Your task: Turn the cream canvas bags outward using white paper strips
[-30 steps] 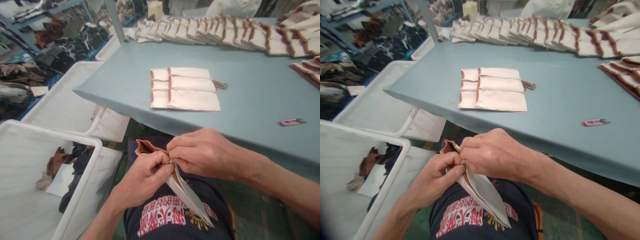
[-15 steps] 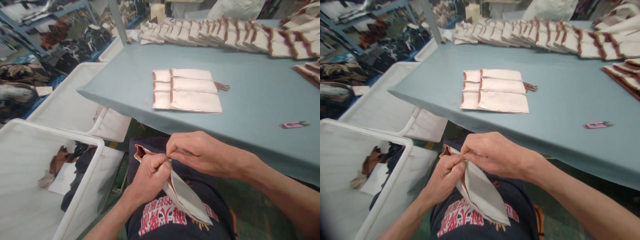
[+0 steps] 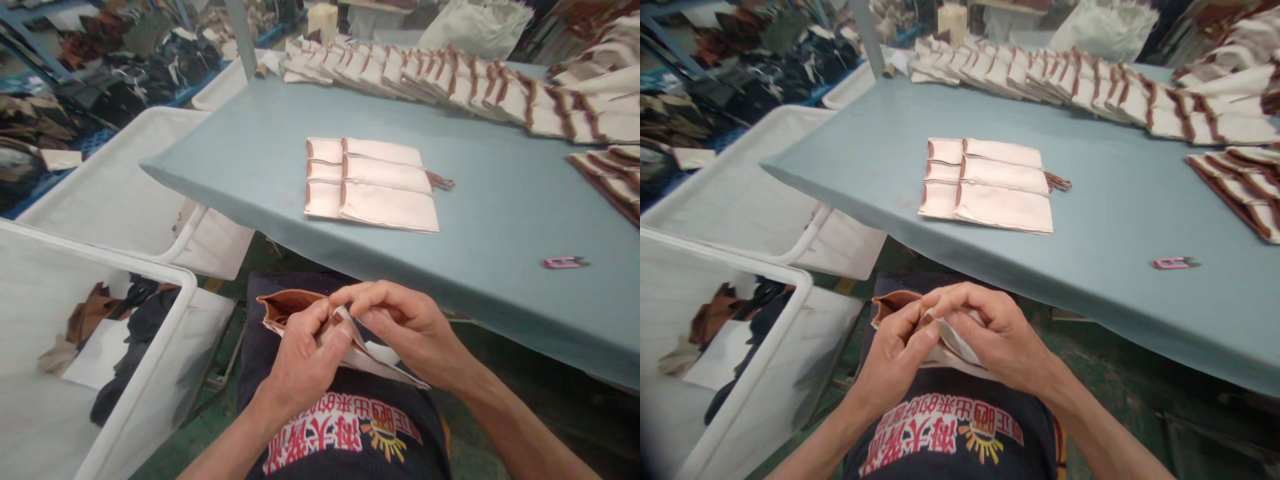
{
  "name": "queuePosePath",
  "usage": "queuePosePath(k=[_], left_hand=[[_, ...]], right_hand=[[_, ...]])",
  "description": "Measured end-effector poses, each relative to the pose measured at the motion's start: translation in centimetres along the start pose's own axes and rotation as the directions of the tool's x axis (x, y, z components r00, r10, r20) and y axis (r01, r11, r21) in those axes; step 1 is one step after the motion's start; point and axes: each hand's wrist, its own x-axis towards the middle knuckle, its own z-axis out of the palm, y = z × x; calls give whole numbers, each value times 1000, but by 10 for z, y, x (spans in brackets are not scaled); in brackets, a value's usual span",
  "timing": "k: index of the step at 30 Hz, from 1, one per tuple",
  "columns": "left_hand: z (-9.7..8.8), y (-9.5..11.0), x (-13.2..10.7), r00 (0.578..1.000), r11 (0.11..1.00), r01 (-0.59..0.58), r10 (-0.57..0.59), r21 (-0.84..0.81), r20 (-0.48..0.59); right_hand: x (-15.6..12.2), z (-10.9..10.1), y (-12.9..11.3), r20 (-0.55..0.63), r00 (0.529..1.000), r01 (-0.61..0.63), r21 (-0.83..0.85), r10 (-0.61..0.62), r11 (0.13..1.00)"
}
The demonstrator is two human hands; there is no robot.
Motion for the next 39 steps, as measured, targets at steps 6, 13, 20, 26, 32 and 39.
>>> queuePosePath(k=[6,13,20,26,32,39], left_hand=[[-3,2,0,995,995,-93,93,21,23],[-11,-10,10,985,977,-172,170,129,28],[-10,-9,18,965,969,-228,212,93,154],[-3,-4,15,960,943,-247,207,224,188],[-11,-9,11,982,872,-158,190,464,-23],[-10,-12,13,996,933,-38,64,358,-62]], right_hand=[[0,2,6,35,986,167,-355,-165,920],[-3,1,8,18,973,201,-545,-228,814],[-2,13,6,-137,980,79,-384,-141,920],[-2,20,16,-170,979,-83,191,116,978],[8,15,22,-205,935,-108,611,289,784],[8,15,18,-267,930,-124,422,254,898]])
